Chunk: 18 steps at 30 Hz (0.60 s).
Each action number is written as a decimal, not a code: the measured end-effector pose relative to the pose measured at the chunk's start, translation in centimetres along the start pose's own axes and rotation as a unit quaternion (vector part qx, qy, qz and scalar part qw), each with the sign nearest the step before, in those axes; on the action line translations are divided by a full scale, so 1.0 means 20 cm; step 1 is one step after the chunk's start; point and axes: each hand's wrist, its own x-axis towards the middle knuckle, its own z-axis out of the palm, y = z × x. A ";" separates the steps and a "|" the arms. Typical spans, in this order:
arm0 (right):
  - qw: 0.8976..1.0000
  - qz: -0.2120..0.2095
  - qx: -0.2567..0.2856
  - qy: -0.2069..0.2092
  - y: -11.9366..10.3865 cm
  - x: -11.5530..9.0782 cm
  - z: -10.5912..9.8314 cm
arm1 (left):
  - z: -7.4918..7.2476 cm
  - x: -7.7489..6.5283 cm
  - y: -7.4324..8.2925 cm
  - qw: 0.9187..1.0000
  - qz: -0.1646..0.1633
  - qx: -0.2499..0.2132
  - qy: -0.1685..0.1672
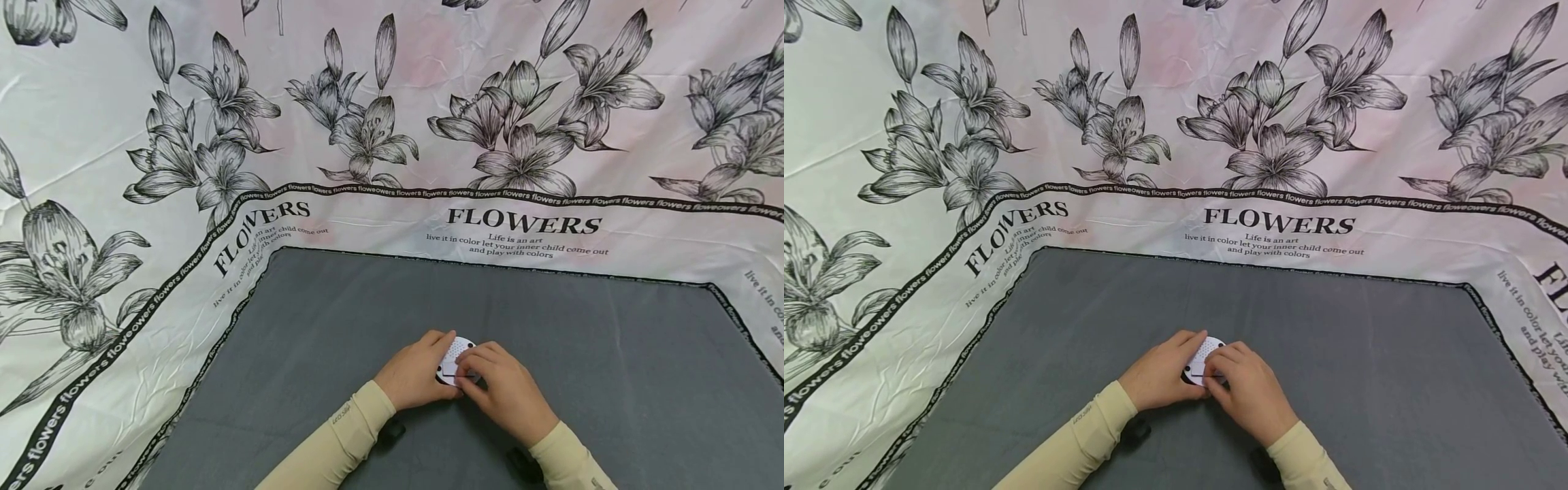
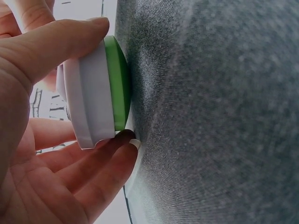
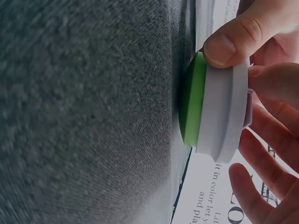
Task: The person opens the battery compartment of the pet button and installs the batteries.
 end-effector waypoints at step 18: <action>0.997 0.055 0.042 -0.042 0.02 0.00 -0.01 | 0.00 0.00 0.00 1.000 0.002 0.004 0.000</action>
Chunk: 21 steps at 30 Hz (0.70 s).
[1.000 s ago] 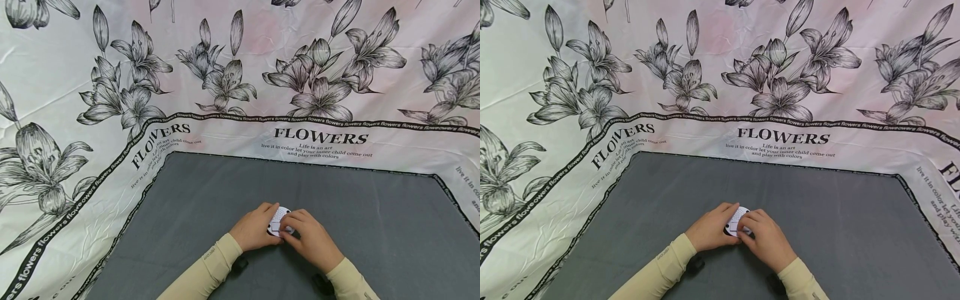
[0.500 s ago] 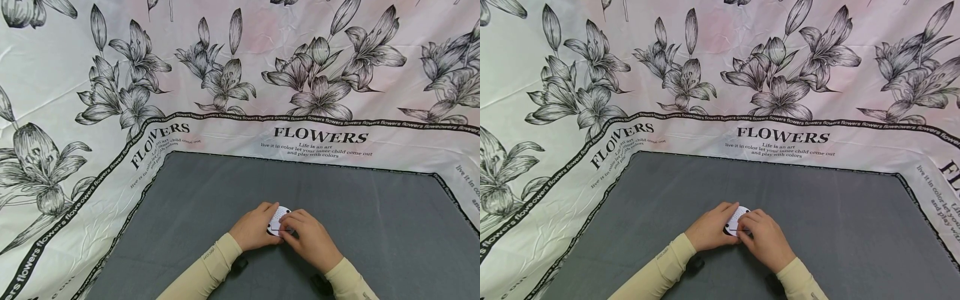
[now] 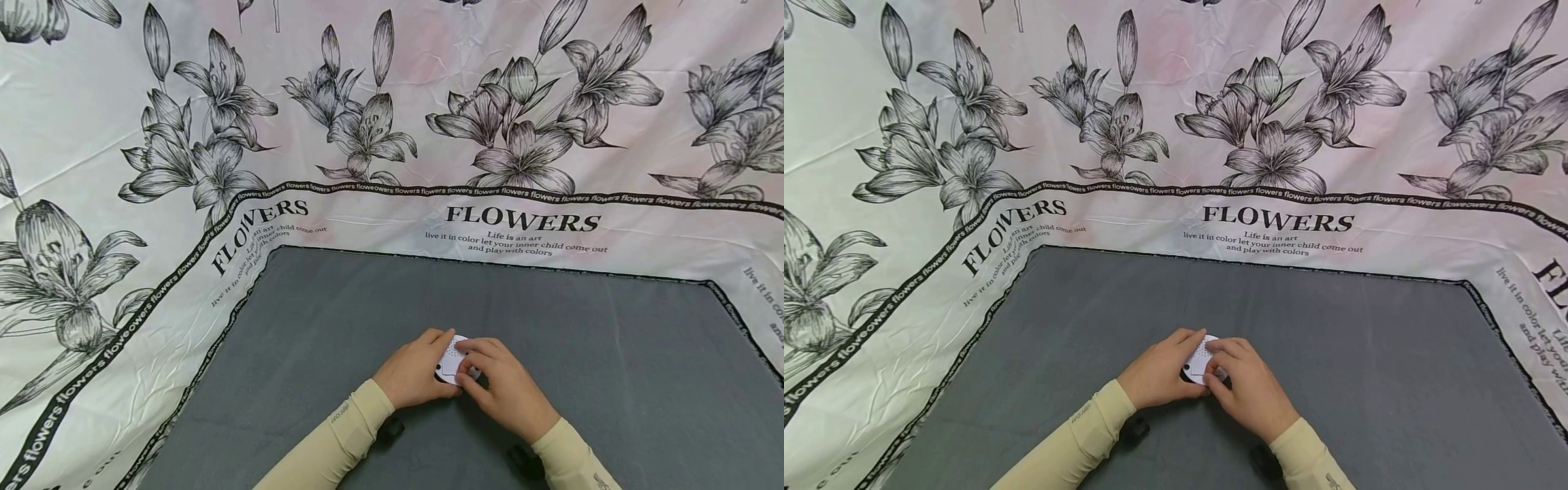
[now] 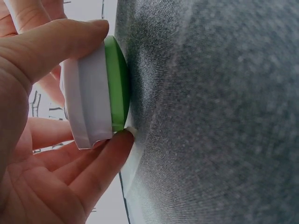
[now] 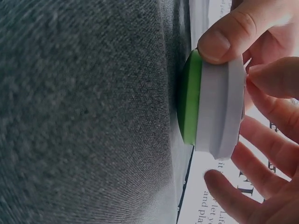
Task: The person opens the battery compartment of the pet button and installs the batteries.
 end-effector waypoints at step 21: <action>0.999 0.030 0.023 -0.003 -0.02 -0.01 -0.01 | -0.01 0.00 -0.02 0.999 0.027 -0.019 -0.008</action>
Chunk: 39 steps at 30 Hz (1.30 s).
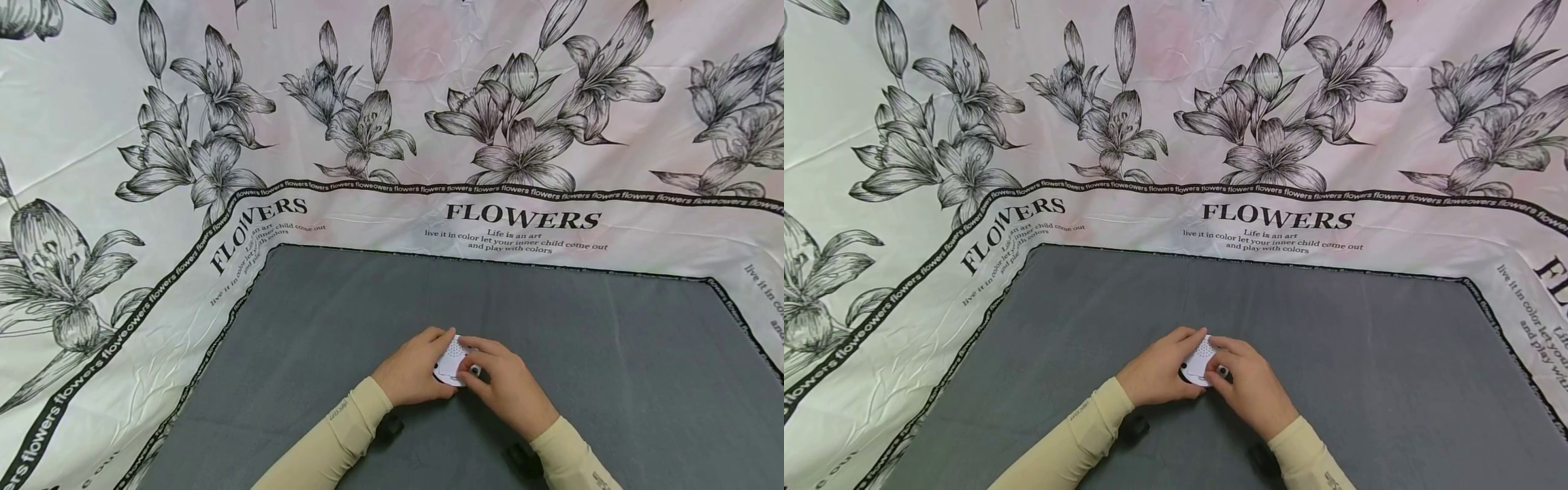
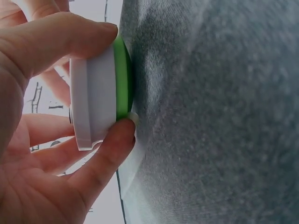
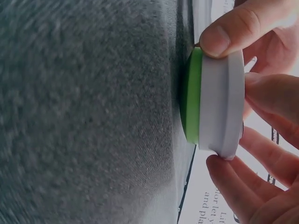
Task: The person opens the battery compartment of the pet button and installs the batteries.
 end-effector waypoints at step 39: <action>0.991 0.065 0.056 -0.103 0.08 -0.01 -0.11 | -0.05 -0.01 -0.02 0.997 -0.037 -0.067 -0.004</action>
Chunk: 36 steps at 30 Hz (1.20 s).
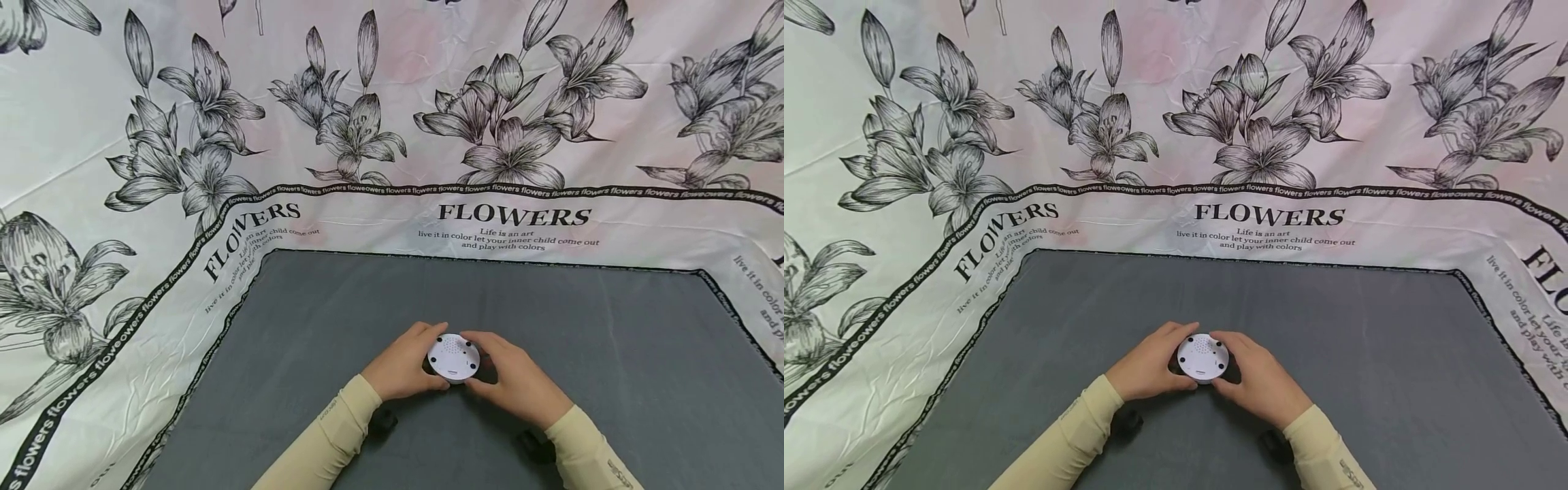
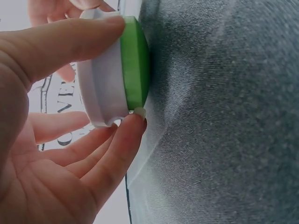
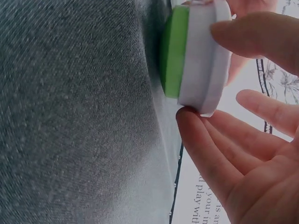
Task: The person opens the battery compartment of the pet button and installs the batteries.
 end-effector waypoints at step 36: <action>0.997 -0.010 0.012 0.076 -0.02 0.02 0.01 | 0.00 0.02 0.03 0.992 0.015 -0.098 0.080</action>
